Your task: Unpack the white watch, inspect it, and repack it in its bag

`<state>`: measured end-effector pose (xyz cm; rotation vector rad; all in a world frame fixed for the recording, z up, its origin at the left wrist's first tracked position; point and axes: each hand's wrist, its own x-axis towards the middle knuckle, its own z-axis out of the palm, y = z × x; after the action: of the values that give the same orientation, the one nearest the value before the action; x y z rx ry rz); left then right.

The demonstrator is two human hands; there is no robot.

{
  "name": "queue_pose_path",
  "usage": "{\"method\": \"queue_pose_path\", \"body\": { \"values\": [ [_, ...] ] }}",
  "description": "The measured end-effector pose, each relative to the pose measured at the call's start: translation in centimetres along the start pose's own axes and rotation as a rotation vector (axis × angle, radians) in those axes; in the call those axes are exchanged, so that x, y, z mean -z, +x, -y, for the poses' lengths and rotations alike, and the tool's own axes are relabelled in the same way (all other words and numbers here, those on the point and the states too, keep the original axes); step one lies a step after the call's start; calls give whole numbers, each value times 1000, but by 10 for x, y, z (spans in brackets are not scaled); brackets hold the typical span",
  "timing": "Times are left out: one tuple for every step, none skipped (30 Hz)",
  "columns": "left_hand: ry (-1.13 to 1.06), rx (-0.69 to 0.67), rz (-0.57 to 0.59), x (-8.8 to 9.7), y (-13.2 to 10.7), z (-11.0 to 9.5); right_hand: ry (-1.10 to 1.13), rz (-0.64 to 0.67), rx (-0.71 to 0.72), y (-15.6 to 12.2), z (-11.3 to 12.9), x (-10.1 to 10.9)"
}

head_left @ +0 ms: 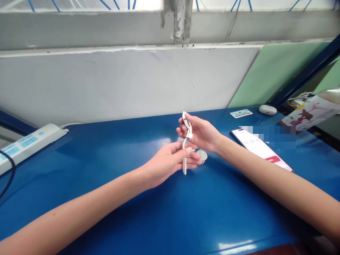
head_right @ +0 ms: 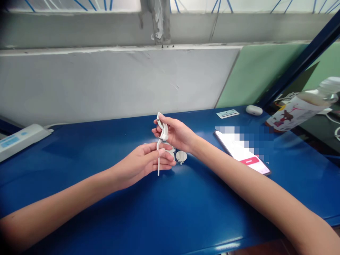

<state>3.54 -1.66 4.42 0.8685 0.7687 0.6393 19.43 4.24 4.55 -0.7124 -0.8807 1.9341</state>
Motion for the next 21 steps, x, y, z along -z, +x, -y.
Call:
{"method": "queue_pose_path", "body": {
  "values": [
    [-25, 11, 10, 0, 0, 1, -20, 5, 10, 1, -1, 0],
    [-51, 20, 28, 0, 0, 1, -42, 23, 14, 1, -2, 1],
    [-75, 23, 50, 0, 0, 1, -61, 53, 11, 1, -3, 1],
    [-92, 24, 74, 0, -1, 1, -74, 92, 3, 0, -3, 1],
    [-99, 23, 93, 1, -1, 1, -81, 138, -8, -1, -4, 2],
    [-98, 21, 111, 1, -1, 0, -84, 188, -26, -2, -4, 2],
    [-91, 20, 121, 1, -1, 0, -86, 236, -49, -3, -5, 2],
    [-79, 20, 124, 1, -1, 0, -87, 281, -75, -3, -5, 3],
    [-63, 25, 122, 1, -1, 1, -87, 318, -101, -4, -5, 3],
    [-44, 34, 118, 1, -1, 2, -86, 343, -126, -4, -5, 4],
    [-27, 44, 113, 1, -2, 3, -81, 360, -148, -5, -4, 4],
    [-12, 56, 108, 0, -2, 5, -72, 372, -165, -5, -4, 4],
    [-6, 67, 111, 0, -2, 7, -61, 381, -174, -5, -4, 4],
    [-7, 74, 115, 0, -2, 9, -49, 384, -176, -4, -3, 4],
    [-11, 80, 119, 0, -2, 10, -41, 387, -177, -4, -3, 4],
    [-18, 84, 120, 1, -2, 12, -33, 390, -176, -4, -3, 4],
    [-24, 87, 119, 1, -2, 12, -27, 391, -172, -4, -3, 4],
    [-28, 90, 116, 1, -2, 13, -21, 387, -167, -4, -3, 3],
    [-31, 91, 113, 1, -2, 12, -14, 380, -161, -4, -3, 3],
    [-34, 91, 111, 1, -2, 12, -6, 374, -157, -4, -3, 4],
    [-35, 90, 110, 1, -1, 11, 2, 369, -155, -4, -3, 4]
  ]
}}
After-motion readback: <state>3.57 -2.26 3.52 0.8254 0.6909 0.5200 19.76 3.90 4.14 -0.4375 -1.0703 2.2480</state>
